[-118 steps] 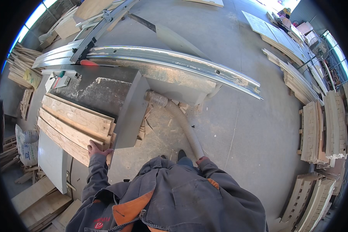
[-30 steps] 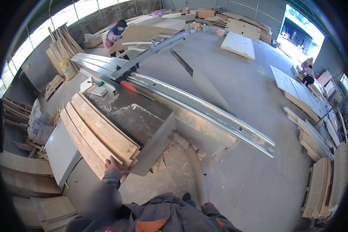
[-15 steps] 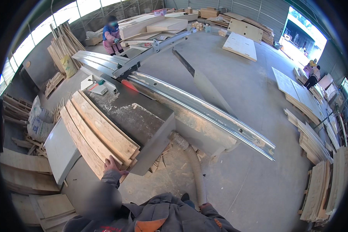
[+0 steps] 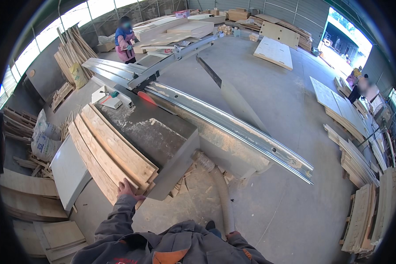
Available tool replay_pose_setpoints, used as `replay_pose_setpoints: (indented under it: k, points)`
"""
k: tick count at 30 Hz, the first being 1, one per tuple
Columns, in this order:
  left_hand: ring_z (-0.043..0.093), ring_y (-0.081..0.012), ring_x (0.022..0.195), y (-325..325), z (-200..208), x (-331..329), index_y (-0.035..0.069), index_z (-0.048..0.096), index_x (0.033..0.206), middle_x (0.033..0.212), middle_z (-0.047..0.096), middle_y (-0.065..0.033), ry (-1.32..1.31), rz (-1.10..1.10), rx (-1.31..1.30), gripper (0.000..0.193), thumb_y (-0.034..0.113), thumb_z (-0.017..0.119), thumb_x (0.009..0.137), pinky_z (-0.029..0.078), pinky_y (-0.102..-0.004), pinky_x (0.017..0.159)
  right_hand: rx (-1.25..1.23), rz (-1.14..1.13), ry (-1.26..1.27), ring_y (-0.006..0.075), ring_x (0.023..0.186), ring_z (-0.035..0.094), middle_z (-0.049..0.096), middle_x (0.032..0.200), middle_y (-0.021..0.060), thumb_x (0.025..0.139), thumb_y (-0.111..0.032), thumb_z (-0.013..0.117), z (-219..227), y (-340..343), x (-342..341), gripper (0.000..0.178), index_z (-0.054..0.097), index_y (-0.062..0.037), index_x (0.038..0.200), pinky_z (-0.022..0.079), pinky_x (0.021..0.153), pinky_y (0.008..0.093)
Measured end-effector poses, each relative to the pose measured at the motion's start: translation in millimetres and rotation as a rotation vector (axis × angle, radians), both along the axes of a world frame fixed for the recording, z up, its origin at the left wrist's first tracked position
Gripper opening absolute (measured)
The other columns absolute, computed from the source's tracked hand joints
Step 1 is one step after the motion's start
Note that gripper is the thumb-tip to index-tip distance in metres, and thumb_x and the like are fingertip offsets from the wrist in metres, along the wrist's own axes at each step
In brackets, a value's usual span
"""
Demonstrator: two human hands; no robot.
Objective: The person repeatedly picks up wooden planks from a stack, moves them toward a table saw, and places them back down. The person does not operate the saw or cut the wood during the clip.
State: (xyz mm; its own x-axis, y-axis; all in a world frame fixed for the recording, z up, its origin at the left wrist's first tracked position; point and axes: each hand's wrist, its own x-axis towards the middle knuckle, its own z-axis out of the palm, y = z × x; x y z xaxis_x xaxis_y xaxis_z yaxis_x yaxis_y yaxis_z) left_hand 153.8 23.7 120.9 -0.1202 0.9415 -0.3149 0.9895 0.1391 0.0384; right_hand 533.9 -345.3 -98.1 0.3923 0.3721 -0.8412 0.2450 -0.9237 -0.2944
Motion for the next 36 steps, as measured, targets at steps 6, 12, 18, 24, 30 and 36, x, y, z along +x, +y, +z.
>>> replay_pose_setpoints:
  k: [6, 12, 18, 24, 30, 36]
  points:
    - [0.025, -0.0411, 0.129, -1, -1, 0, 0.007, 0.011, 0.141, 0.141, 0.018, -0.0244, -0.028, -0.005, 0.017, 0.128, 0.048, 0.085, 0.045, 0.032, -0.0469, 0.102, -0.006, -0.038, 0.041, 0.0215, 0.066, 0.067, 0.067, 0.077, 0.0126, 0.071, -0.025, 0.071, 4, 4, 3, 0.031, 0.067, -0.0001, 0.088, 0.053, 0.065, 0.0329]
    - [0.024, -0.0411, 0.129, 0, 1, 2, 0.007, 0.01, 0.141, 0.142, 0.017, -0.0244, -0.02, -0.001, 0.009, 0.13, 0.048, 0.086, 0.044, 0.032, -0.0463, 0.102, 0.004, -0.024, 0.018, 0.0207, 0.065, 0.067, 0.067, 0.076, 0.0119, 0.07, -0.026, 0.071, 14, 10, 3, 0.032, 0.067, 0.0006, 0.087, 0.053, 0.063, 0.0324]
    - [0.023, -0.0409, 0.13, 2, 0, 2, 0.007, 0.009, 0.142, 0.142, 0.016, -0.0245, -0.014, 0.006, -0.01, 0.132, 0.048, 0.086, 0.044, 0.031, -0.0463, 0.103, -0.013, -0.001, 0.0, 0.021, 0.064, 0.067, 0.068, 0.076, 0.0119, 0.071, -0.027, 0.071, 8, 13, 6, 0.03, 0.068, -0.0005, 0.086, 0.053, 0.064, 0.0322]
    - [0.021, -0.0414, 0.131, 2, 3, 5, 0.007, 0.008, 0.142, 0.142, 0.016, -0.0247, -0.012, 0.016, -0.026, 0.131, 0.047, 0.086, 0.045, 0.03, -0.0464, 0.104, -0.022, -0.003, 0.007, 0.0209, 0.063, 0.066, 0.067, 0.074, 0.012, 0.072, -0.024, 0.07, 18, 20, 6, 0.028, 0.066, -0.0003, 0.087, 0.052, 0.063, 0.0325]
    - [0.021, -0.0413, 0.131, 0, 5, 7, 0.006, 0.009, 0.142, 0.142, 0.016, -0.0245, -0.009, 0.02, -0.019, 0.131, 0.047, 0.086, 0.044, 0.03, -0.0455, 0.104, -0.003, -0.023, 0.018, 0.021, 0.061, 0.065, 0.065, 0.07, 0.012, 0.073, -0.021, 0.068, 14, 20, 5, 0.025, 0.065, -0.0003, 0.086, 0.052, 0.06, 0.0335]
    - [0.024, -0.0393, 0.129, 1, 3, 5, 0.006, 0.01, 0.141, 0.141, 0.018, -0.0221, -0.019, 0.014, -0.004, 0.13, 0.045, 0.086, 0.044, 0.031, -0.0443, 0.103, -0.001, -0.051, 0.045, 0.021, 0.059, 0.065, 0.065, 0.07, 0.012, 0.074, -0.018, 0.067, 23, 25, 4, 0.022, 0.065, 0.0001, 0.085, 0.052, 0.057, 0.0329]
